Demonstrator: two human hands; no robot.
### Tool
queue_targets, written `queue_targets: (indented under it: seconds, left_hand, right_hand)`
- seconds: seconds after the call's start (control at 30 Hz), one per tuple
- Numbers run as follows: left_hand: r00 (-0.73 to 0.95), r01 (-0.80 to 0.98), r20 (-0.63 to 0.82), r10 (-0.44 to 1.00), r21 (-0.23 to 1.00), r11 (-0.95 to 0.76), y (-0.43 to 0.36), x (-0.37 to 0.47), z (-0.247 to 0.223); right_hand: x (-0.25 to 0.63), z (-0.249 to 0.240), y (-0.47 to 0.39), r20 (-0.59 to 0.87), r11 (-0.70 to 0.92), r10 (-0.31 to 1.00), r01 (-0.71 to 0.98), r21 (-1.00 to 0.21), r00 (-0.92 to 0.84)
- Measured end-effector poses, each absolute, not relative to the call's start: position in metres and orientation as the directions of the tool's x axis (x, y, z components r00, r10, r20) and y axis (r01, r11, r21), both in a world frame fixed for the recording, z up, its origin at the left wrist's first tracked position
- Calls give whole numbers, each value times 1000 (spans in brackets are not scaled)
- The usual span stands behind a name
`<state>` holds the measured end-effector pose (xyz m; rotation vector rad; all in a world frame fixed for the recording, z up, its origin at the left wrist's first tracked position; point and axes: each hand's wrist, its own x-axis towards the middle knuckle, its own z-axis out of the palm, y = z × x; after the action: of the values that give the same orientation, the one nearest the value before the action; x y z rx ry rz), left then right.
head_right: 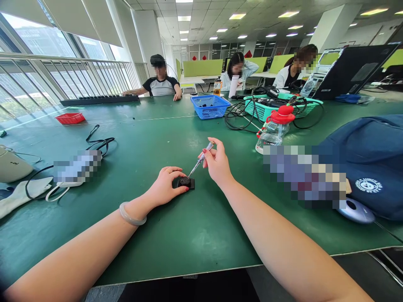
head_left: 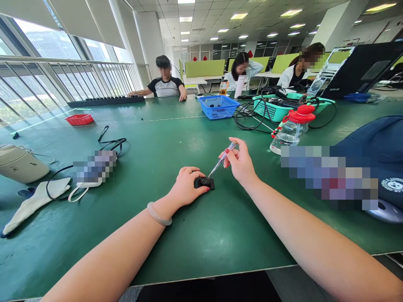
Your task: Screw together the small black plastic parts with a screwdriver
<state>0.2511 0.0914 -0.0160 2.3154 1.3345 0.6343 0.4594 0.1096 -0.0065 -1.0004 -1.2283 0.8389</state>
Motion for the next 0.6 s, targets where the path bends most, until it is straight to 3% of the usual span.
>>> queue_targets:
  seconds: [0.37,0.6]
  left_hand:
    - [440,710,178,880,531,-462,91,251,-15]
    - [440,709,180,880,532,-464,92,251,-16]
  right_hand:
    - [463,-10,113,106,133,987,-232,-964,123]
    - [462,-11,114,155,174,981,-187,-967,113]
